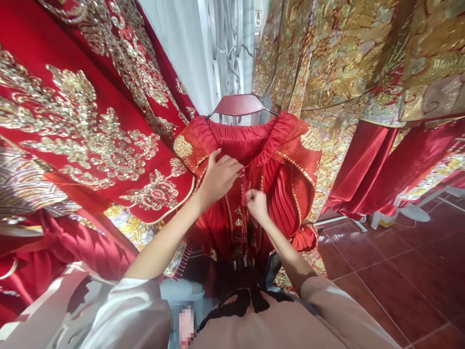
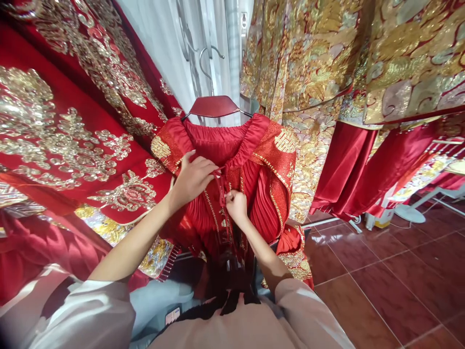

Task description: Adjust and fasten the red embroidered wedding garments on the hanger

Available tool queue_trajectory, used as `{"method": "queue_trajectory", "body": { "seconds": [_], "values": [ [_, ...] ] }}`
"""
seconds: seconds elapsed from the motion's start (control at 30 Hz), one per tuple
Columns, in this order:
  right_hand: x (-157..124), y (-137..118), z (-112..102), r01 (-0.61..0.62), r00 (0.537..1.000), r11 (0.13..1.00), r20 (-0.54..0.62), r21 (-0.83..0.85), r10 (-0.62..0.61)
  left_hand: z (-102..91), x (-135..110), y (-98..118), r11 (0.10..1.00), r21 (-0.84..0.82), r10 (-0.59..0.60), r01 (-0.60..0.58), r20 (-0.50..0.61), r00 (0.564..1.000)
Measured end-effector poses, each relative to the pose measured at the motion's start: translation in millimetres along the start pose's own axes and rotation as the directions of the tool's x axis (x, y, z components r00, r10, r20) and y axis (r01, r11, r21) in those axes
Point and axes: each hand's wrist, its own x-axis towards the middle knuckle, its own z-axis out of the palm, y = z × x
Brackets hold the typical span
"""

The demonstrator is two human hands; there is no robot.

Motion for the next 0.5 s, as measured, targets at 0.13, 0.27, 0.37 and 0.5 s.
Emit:
{"method": "queue_trajectory", "body": {
  "seconds": [0.13, 0.27, 0.37, 0.5],
  "values": [
    [-31, 30, -5, -0.06, 0.993, 0.998, 0.098, -0.037, 0.063, -13.3, -6, 7, 0.998, 0.011, 0.06, -0.059, -0.099, 0.993],
    [-31, 10, -59, -0.023, 1.0, 0.982, 0.011, -0.187, 0.025, -28.8, -3, 4, 0.971, -0.142, 0.192, -0.192, -0.013, 0.981],
    [-8, -34, -98, 0.099, 0.949, 0.971, -0.272, -0.22, -0.158, -39.3, 2, -5, 0.97, -0.242, 0.001, -0.035, -0.139, 0.99],
    [40, -79, -93, 0.199, 0.889, 0.967, -0.385, -0.16, -0.247, -25.1, 21, -16, 0.727, -0.184, -0.685, 0.661, -0.249, 0.684]
  ]
}}
